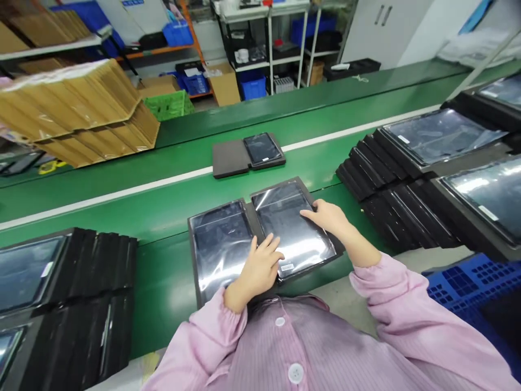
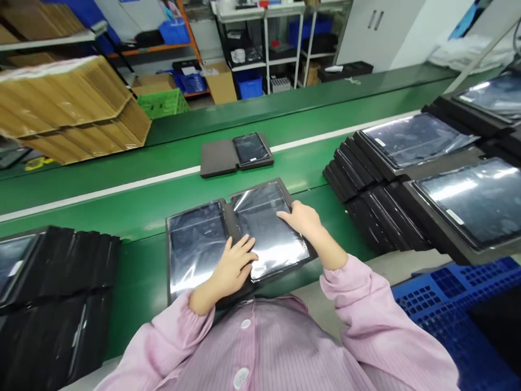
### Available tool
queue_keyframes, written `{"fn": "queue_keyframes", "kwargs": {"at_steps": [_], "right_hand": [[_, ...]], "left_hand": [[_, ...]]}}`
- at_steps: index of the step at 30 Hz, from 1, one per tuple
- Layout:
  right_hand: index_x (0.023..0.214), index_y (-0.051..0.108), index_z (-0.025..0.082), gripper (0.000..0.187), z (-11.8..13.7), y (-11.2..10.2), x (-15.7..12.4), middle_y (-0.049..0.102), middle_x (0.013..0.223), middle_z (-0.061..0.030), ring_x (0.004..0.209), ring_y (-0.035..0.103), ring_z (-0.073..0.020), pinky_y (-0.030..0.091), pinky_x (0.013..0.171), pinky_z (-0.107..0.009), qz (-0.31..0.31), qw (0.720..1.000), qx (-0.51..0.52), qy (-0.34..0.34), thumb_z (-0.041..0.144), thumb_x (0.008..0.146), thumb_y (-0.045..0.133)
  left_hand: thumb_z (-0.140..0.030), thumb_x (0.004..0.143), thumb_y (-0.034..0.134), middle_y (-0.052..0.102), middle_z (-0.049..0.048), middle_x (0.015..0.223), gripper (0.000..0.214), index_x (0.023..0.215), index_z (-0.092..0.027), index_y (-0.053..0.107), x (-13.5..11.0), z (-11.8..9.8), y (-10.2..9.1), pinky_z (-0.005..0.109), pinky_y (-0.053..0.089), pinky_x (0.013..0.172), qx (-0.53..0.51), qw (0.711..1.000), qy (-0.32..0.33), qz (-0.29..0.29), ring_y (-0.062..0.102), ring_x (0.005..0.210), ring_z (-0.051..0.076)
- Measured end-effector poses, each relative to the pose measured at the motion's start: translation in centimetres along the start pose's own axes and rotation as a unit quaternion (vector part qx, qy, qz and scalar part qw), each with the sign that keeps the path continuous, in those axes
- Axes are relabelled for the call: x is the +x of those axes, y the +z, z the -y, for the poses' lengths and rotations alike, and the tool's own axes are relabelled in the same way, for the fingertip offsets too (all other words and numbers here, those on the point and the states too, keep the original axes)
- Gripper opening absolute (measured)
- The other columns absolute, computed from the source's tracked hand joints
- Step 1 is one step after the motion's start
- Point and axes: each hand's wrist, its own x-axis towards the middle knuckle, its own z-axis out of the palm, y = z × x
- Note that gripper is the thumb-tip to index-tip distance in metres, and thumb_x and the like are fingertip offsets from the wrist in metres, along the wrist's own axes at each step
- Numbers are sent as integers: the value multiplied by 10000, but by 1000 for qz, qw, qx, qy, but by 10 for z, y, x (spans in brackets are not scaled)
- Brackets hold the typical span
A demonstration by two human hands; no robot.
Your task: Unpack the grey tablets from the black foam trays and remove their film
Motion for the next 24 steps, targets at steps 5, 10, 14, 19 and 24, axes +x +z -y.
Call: {"fn": "queue_keyframes", "kwargs": {"at_steps": [5, 10, 14, 19, 24], "right_hand": [[867, 627, 169, 398, 20, -8, -27, 702, 775, -38, 705, 653, -202, 497, 633, -298, 96, 978, 182, -36, 525, 689, 634], [903, 571, 199, 477, 50, 14, -51, 682, 689, -4, 592, 635, -186, 488, 581, -295, 64, 923, 379, -22, 441, 547, 777], [988, 522, 193, 416, 74, 75, -60, 699, 792, -46, 716, 674, -220, 517, 666, -336, 88, 947, 308, -15, 438, 676, 646], [688, 519, 205, 162, 88, 127, -50, 659, 730, -48, 901, 638, -264, 471, 724, -321, 85, 983, 164, 8, 244, 641, 669], [561, 461, 212, 274, 99, 133, -43, 591, 586, -37, 742, 639, -256, 458, 598, -310, 120, 981, 149, 22, 338, 676, 674]], "left_hand": [[-68, 764, 477, 500, 131, 1379, 291, 966, -191, 648, -10, 13, -9, 589, 188, 1117, -156, 987, -13, -46, 368, 1346, 262], [-152, 810, 454, 587, 95, 1295, 260, 961, -224, 652, -57, 44, -16, 584, 193, 1119, -206, 933, -93, -282, 417, 1315, 262], [-257, 804, 506, 568, 124, 1308, 251, 1013, -203, 634, -94, 77, -10, 509, 279, 1109, -270, 835, -217, -427, 445, 1292, 271], [-240, 761, 533, 485, 143, 1385, 331, 1080, -177, 599, -102, 92, 3, 461, 267, 1123, -337, 788, -281, -432, 418, 1312, 270], [-246, 727, 588, 436, 125, 1420, 388, 1112, -194, 580, -100, 96, 16, 427, 253, 1133, -364, 767, -268, -455, 355, 1350, 271]]}}
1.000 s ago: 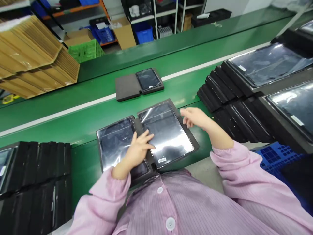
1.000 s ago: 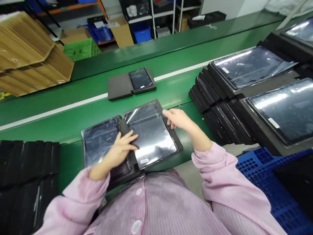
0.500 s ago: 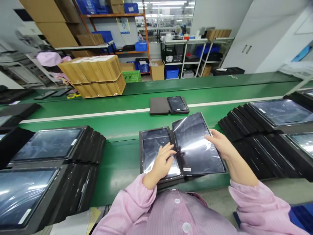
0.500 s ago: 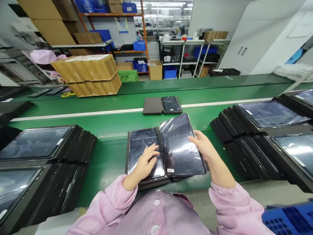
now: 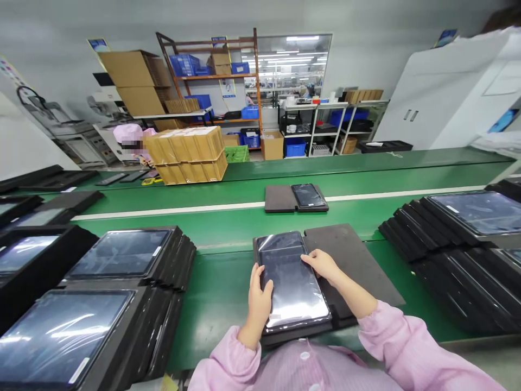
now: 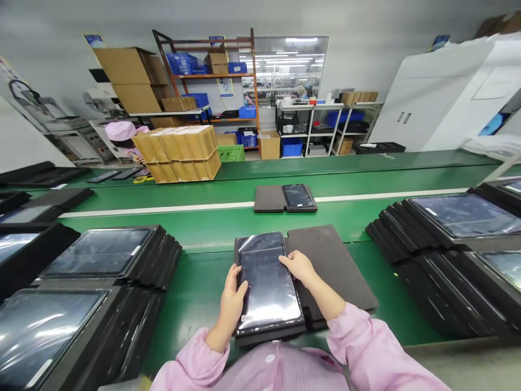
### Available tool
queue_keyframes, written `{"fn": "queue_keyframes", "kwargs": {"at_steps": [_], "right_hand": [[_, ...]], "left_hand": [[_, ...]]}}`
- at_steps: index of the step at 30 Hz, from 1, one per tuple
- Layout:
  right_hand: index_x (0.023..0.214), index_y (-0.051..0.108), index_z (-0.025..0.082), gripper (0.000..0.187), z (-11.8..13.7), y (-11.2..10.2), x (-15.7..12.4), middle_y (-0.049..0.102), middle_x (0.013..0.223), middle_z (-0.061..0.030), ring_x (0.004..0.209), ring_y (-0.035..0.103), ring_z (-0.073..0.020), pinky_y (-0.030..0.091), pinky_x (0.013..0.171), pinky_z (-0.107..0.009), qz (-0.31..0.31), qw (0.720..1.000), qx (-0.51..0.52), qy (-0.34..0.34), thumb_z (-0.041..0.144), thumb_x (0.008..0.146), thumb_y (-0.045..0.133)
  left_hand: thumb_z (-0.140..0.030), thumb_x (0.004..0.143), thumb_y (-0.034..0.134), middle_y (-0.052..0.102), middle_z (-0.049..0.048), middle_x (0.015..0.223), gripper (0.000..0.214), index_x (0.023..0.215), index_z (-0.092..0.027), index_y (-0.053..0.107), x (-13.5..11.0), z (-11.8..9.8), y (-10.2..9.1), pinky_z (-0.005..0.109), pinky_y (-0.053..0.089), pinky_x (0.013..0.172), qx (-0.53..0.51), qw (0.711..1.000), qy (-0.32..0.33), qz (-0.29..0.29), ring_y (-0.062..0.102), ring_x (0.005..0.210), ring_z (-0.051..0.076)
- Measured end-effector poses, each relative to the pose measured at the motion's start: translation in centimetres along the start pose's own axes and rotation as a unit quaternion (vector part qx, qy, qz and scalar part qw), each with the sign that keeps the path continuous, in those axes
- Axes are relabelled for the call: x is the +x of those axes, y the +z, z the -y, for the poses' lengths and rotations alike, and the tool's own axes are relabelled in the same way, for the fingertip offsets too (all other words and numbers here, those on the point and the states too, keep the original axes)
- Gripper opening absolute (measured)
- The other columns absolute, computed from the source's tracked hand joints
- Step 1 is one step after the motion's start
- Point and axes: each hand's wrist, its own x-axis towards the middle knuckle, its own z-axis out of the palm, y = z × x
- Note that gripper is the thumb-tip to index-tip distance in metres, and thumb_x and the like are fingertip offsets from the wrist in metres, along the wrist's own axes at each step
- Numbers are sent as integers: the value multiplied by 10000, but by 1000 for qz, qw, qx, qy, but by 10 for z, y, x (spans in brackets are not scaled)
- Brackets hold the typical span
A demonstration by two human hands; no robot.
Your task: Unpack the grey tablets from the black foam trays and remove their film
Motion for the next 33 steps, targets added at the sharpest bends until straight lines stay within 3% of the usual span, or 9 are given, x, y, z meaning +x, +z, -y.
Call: {"fn": "queue_keyframes", "kwargs": {"at_steps": [4, 9, 11, 15, 18, 21, 24, 28, 33], "right_hand": [[795, 592, 173, 289, 7, 10, -15, 664, 701, -42, 716, 653, -210, 505, 645, -312, 84, 991, 103, -36, 435, 688, 651], [1020, 597, 194, 517, 8, 11, -47, 694, 915, -49, 791, 653, -209, 519, 721, -333, 135, 956, 231, -119, 527, 641, 706], [1005, 623, 213, 507, 10, 2, -56, 694, 912, -37, 786, 645, -202, 516, 711, -326, 140, 938, 264, -173, 498, 611, 764], [778, 664, 210, 367, 22, -22, -60, 689, 775, -24, 756, 644, -197, 517, 705, -312, 84, 924, 246, -280, 425, 541, 846], [940, 663, 238, 471, 31, -35, -57, 702, 975, -61, 906, 659, -239, 527, 786, -364, 69, 889, 269, -364, 405, 545, 857], [941, 654, 242, 413, 34, -37, -57, 715, 973, -65, 886, 680, -242, 538, 768, -376, 92, 862, 279, -414, 399, 604, 833], [861, 642, 231, 322, 32, -35, -62, 727, 869, -54, 829, 688, -233, 537, 749, -379, 118, 855, 272, -427, 360, 630, 825], [840, 609, 233, 332, 30, -36, -69, 716, 879, -61, 860, 675, -238, 524, 788, -418, 142, 868, 272, -391, 338, 620, 835], [839, 600, 247, 323, 29, -41, -74, 712, 886, -54, 856, 673, -236, 526, 787, -428, 167, 865, 267, -390, 321, 627, 833]], "left_hand": [[-324, 676, 701, 463, 136, 1381, 569, 1200, -204, 515, 7, -6, -4, 406, 359, 1069, -61, 997, -40, -27, 439, 1286, 285], [-454, 670, 719, 615, 150, 1176, 581, 1141, -158, 551, 22, -64, -14, 387, 472, 916, -159, 981, -105, -24, 611, 1038, 255], [-504, 669, 710, 688, 100, 993, 487, 1002, -160, 619, 24, -82, -16, 336, 510, 826, -214, 976, -43, 2, 645, 911, 218], [-426, 625, 769, 689, 20, 695, 320, 800, -180, 665, 19, -91, -15, 250, 530, 634, -217, 963, 155, -39, 645, 645, 158], [-315, 699, 733, 714, 59, 792, 207, 849, -184, 678, 12, -96, -12, 280, 553, 678, -148, 948, 277, 42, 678, 727, 190], [-297, 737, 715, 690, 109, 1035, 345, 1059, -202, 632, 7, -111, -12, 356, 554, 812, -137, 917, 361, 96, 671, 941, 246], [-380, 721, 738, 674, 139, 1079, 473, 1129, -196, 584, 4, -124, -16, 398, 561, 817, -156, 907, 375, 112, 676, 944, 272], [-353, 750, 716, 717, 102, 865, 254, 932, -209, 614, 0, -129, -21, 390, 585, 697, -141, 912, 353, 155, 697, 779, 246], [-315, 758, 707, 721, 84, 882, 242, 976, -252, 621, -6, -130, -22, 413, 581, 692, -147, 908, 354, 170, 692, 778, 246]]}}
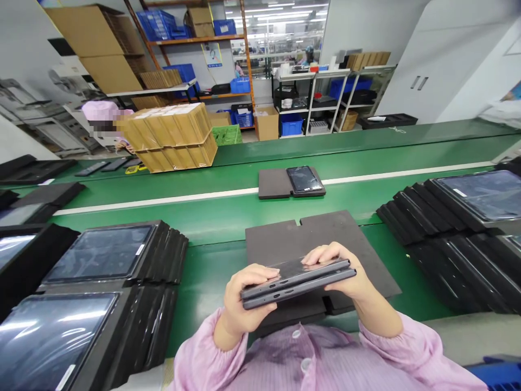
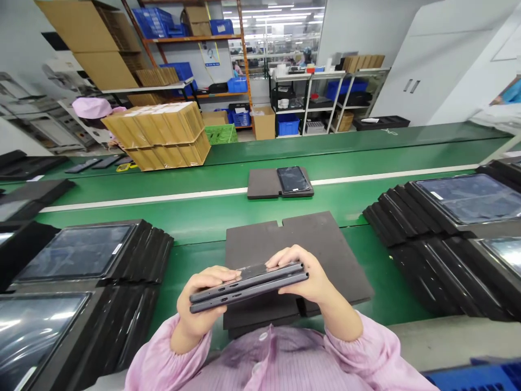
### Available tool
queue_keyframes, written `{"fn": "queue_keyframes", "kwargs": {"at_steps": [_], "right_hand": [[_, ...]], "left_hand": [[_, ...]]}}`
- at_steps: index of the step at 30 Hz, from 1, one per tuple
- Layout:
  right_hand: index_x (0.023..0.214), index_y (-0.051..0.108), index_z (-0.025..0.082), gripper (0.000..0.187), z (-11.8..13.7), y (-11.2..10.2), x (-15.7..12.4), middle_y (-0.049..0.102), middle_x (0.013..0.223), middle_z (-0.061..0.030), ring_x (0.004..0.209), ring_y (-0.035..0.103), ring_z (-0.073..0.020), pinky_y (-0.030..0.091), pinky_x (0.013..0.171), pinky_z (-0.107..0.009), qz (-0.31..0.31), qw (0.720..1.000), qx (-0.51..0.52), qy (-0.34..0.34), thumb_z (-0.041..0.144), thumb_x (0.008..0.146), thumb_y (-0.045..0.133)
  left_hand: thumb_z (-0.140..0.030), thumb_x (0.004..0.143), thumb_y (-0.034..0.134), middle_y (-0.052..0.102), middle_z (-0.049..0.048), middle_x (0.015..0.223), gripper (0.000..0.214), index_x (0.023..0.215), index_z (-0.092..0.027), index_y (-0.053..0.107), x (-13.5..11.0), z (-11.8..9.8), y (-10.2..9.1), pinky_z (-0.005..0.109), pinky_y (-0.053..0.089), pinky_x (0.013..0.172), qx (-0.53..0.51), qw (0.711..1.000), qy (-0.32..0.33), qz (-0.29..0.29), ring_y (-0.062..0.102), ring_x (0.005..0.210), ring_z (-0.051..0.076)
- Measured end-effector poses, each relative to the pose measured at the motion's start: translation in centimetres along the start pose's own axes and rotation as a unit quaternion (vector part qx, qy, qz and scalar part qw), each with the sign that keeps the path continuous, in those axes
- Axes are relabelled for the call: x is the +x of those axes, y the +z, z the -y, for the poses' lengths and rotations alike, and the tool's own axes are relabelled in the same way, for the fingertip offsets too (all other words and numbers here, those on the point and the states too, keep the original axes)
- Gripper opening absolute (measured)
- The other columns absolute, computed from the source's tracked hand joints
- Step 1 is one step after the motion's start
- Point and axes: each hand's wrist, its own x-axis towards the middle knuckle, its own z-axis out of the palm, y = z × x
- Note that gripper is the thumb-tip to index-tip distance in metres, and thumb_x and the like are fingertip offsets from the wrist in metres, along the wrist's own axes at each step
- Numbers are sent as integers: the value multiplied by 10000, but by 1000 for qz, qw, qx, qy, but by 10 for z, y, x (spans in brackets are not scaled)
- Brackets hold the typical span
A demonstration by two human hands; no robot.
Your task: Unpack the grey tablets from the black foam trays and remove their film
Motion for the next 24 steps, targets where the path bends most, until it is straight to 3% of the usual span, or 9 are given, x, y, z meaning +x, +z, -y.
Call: {"fn": "queue_keyframes", "kwargs": {"at_steps": [6, 9, 12, 15, 17, 19, 21, 24], "right_hand": [[833, 610, 249, 330, -5, -11, -5, 708, 898, -69, 882, 667, -250, 520, 816, -446, 10, 1000, -25, 14, 385, 621, 823], [989, 634, 247, 415, -24, -26, -3, 680, 1074, -104, 1033, 627, -271, 507, 867, -437, 70, 990, -69, 101, 446, 651, 772], [1011, 653, 209, 446, -39, -32, 4, 699, 1003, -113, 971, 648, -298, 501, 861, -433, 73, 961, -189, 186, 464, 652, 726], [961, 658, 185, 432, -27, -20, 13, 690, 756, -75, 791, 660, -307, 506, 771, -409, 53, 943, -288, 157, 448, 622, 710], [1141, 589, 187, 549, -5, -4, 21, 678, 762, -51, 785, 646, -289, 498, 735, -365, 69, 946, -295, 114, 416, 650, 675], [1293, 472, 220, 618, 17, 14, 29, 660, 738, -12, 707, 625, -243, 479, 655, -314, 78, 938, -314, 126, 357, 707, 613], [1310, 451, 253, 579, 29, 28, 35, 610, 624, 32, 547, 558, -190, 422, 546, -274, 75, 911, -355, 197, 296, 742, 558], [1261, 498, 254, 534, 23, 38, 39, 549, 537, 61, 462, 481, -149, 360, 493, -249, 83, 881, -381, 268, 264, 731, 568]], "left_hand": [[-349, 715, 733, 720, 88, 828, 253, 902, -244, 598, -8, -3, 0, 428, 563, 686, 11, 999, -43, -5, 687, 768, 268], [-470, 620, 776, 706, 80, 866, 436, 941, -250, 580, -17, 12, -3, 407, 553, 679, -6, 994, -105, -40, 668, 775, 258], [-679, 492, 735, 662, 48, 726, 580, 801, -206, 603, -13, 39, -5, 350, 522, 624, 38, 966, -185, -177, 616, 657, 211], [-749, 590, 601, 593, 19, 607, 571, 660, -183, 576, 7, 64, 4, 315, 487, 603, 77, 907, -276, -309, 564, 608, 177], [-700, 711, 522, 644, 60, 708, 545, 728, -161, 605, 18, 75, 18, 338, 503, 665, 47, 872, -382, -302, 605, 700, 202], [-634, 788, 470, 682, 130, 880, 528, 851, -133, 625, 22, 82, 35, 392, 511, 779, 17, 846, -460, -270, 638, 862, 253], [-532, 816, 500, 643, 176, 1109, 476, 1043, -125, 594, 22, 88, 49, 431, 451, 942, 35, 849, -458, -262, 580, 1096, 289], [-420, 807, 541, 481, 137, 1380, 500, 1239, -172, 498, 24, 92, 56, 386, 272, 1120, 83, 890, -364, -261, 357, 1347, 255]]}}
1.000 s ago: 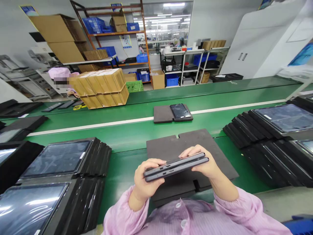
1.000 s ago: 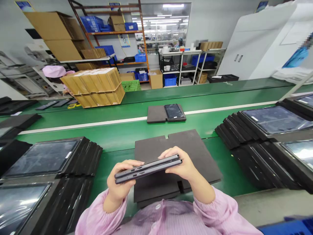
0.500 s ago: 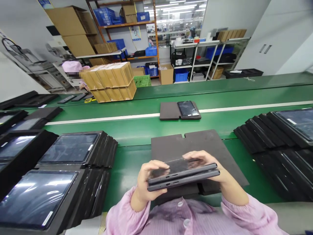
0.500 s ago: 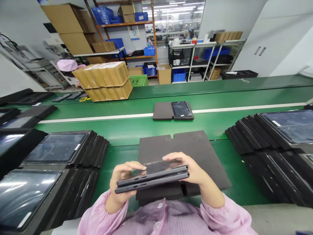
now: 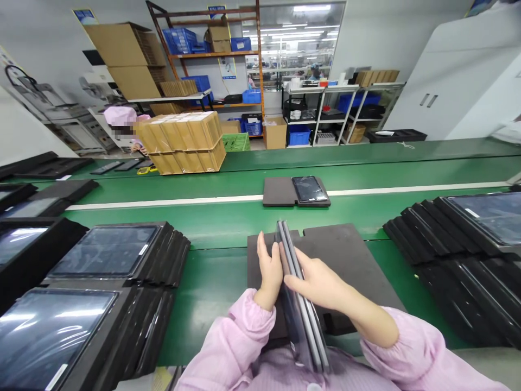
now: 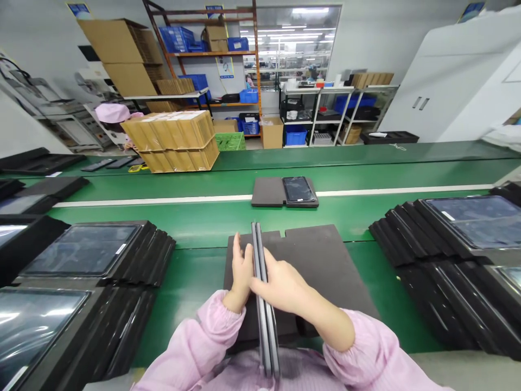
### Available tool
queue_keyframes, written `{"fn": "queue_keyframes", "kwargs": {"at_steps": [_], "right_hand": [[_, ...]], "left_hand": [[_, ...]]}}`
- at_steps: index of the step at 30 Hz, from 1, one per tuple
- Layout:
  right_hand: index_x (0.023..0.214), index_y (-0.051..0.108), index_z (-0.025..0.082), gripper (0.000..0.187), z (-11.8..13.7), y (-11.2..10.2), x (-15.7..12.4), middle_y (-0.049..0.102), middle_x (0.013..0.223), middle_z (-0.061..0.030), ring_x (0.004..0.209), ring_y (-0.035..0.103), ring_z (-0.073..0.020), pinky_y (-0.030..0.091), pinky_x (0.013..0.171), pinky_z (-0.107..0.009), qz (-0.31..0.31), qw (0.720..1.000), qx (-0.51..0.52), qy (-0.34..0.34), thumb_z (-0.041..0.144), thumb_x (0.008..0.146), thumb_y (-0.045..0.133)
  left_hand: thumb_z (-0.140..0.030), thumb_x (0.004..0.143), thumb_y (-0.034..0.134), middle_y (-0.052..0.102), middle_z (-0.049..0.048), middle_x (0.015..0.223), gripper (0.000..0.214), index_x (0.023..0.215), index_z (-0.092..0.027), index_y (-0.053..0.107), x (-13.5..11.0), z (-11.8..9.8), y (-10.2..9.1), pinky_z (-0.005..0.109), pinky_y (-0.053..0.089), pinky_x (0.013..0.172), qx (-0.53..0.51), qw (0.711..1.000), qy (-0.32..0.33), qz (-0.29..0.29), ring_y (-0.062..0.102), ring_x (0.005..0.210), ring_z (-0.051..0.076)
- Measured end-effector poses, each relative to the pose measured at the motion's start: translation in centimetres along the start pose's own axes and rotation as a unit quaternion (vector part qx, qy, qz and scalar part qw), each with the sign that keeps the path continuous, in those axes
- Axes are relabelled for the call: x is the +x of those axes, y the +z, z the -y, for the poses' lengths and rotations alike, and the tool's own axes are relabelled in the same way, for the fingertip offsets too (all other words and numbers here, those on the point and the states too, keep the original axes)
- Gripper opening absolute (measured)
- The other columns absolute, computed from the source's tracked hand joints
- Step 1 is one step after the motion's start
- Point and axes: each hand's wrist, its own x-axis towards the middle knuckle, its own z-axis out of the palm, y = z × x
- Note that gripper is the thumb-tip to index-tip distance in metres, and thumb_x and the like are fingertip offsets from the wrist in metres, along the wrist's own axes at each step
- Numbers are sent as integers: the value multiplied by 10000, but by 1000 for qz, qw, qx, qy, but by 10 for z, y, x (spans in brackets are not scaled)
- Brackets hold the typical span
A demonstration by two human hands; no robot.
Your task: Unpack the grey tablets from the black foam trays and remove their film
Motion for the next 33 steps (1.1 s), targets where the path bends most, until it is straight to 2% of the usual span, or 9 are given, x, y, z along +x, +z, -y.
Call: {"fn": "queue_keyframes", "kwargs": {"at_steps": [1, 3, 6, 8, 10, 12, 17, 22, 33], "right_hand": [[1232, 523, 239, 499, -3, 4, 4, 538, 519, 61, 460, 478, -145, 360, 490, -247, 2, 1000, 7, 9, 276, 737, 573], [1130, 585, 206, 381, -10, 11, 16, 523, 500, 55, 454, 479, -135, 375, 482, -246, -20, 998, 49, 23, 329, 770, 559], [996, 604, 202, 278, -17, 14, 43, 550, 565, 44, 424, 482, -107, 398, 427, -231, -82, 982, 169, 38, 369, 785, 532], [1020, 566, 218, 304, -18, 12, 62, 603, 702, 35, 401, 477, -82, 387, 359, -213, -103, 960, 258, 47, 333, 739, 556], [1042, 541, 219, 369, -17, 8, 78, 632, 848, 18, 396, 484, -63, 390, 319, -200, -97, 941, 321, 47, 294, 682, 575], [1017, 548, 209, 374, -17, 4, 87, 640, 860, 18, 390, 484, -52, 406, 313, -190, -71, 932, 355, 36, 271, 649, 575], [928, 557, 200, 310, -21, 2, 90, 587, 644, 68, 375, 472, -55, 422, 324, -174, -35, 921, 386, 34, 245, 623, 590], [909, 539, 203, 307, -20, 2, 90, 581, 640, 66, 373, 480, -60, 435, 347, -195, -31, 917, 396, 31, 261, 614, 596], [879, 537, 203, 321, -18, 2, 90, 593, 674, 48, 399, 470, -66, 421, 373, -207, -53, 917, 394, 36, 279, 583, 633]], "left_hand": [[-417, 817, 516, 469, 119, 1397, 484, 1239, -179, 505, 3, -2, 0, 368, 253, 1132, -7, 999, 36, 15, 340, 1358, 244], [-415, 830, 468, 534, 109, 1335, 428, 1172, -174, 559, 10, -10, -2, 361, 300, 1110, -38, 995, 76, 52, 424, 1301, 240], [-365, 779, 521, 650, 99, 1132, 334, 1036, -168, 607, 21, -23, -5, 376, 426, 994, -74, 993, 65, 70, 581, 1103, 242], [-323, 732, 568, 671, 87, 1027, 281, 963, -167, 605, 26, -29, -7, 369, 469, 910, -87, 991, 52, 85, 619, 989, 232], [-295, 698, 592, 669, 70, 949, 250, 912, -166, 591, 30, -33, -8, 349, 485, 838, -95, 988, 46, 108, 628, 905, 214], [-273, 673, 597, 658, 44, 875, 229, 876, -170, 573, 33, -36, -9, 322, 487, 761, -90, 987, 38, 131, 622, 809, 187], [-246, 646, 588, 624, 10, 801, 202, 834, -183, 549, 39, -40, -12, 303, 463, 723, -73, 983, 27, 164, 597, 762, 171], [-283, 644, 608, 622, 16, 827, 243, 857, -189, 539, 41, -38, -13, 320, 460, 755, -84, 981, 24, 176, 592, 791, 180], [-247, 645, 600, 606, 7, 828, 230, 861, -187, 547, 39, -42, -12, 312, 465, 762, -79, 982, 26, 171, 589, 786, 168]]}}
